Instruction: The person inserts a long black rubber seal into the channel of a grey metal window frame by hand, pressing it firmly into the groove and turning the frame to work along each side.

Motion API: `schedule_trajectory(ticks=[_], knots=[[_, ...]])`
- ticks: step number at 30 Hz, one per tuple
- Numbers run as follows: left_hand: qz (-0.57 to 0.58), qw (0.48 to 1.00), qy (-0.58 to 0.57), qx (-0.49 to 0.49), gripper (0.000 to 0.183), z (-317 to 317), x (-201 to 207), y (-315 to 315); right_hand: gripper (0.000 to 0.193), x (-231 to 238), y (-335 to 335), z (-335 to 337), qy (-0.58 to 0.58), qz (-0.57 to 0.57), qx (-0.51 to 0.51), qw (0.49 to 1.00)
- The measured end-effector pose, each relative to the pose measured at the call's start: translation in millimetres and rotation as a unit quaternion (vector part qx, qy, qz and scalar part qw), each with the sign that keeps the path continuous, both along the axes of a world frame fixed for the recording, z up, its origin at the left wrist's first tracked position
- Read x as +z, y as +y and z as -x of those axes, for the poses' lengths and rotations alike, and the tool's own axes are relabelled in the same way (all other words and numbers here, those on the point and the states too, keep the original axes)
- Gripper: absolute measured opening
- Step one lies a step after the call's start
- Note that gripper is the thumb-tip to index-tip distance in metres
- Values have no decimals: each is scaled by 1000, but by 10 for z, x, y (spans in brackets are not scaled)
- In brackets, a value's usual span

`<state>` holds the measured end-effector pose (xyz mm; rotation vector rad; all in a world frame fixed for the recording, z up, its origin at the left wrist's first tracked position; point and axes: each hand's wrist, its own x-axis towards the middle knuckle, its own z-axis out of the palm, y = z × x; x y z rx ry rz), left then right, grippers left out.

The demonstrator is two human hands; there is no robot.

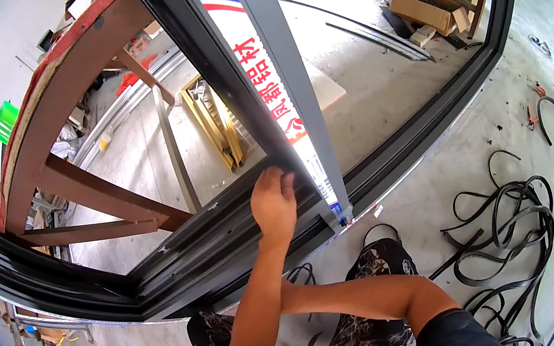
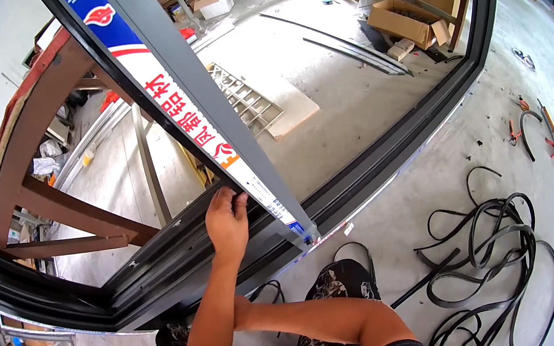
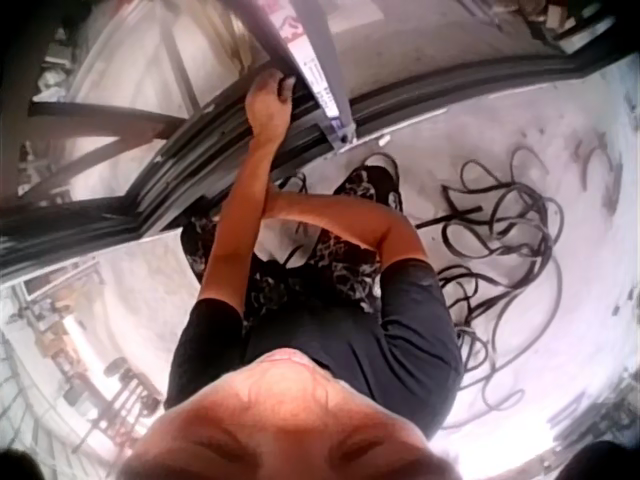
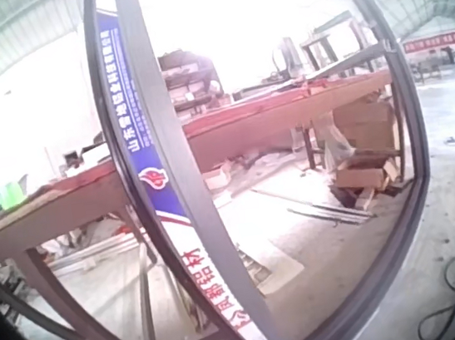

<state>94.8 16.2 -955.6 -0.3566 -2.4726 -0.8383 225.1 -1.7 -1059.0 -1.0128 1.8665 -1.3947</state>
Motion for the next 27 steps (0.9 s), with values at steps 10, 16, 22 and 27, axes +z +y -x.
schedule_trajectory(ticks=[10, 16, 22, 27], knots=[[38, 998, 4, -53, 24, 19, 49, -46, 43, -95, -170, -67, 39, -28, -58, 997], [79, 997, 7, -11, 28, 35, -48, -36, 40, 76, -77, -78, 56, 58, -71, 994], [-172, 977, -103, -75, 11, 130, 72, -117, 41, 248, -96, -37, 76, -101, -13, 992], [-195, 980, -39, -19, 13, 94, 34, 59, 43, 27, -53, -80, 109, 56, -60, 991]])
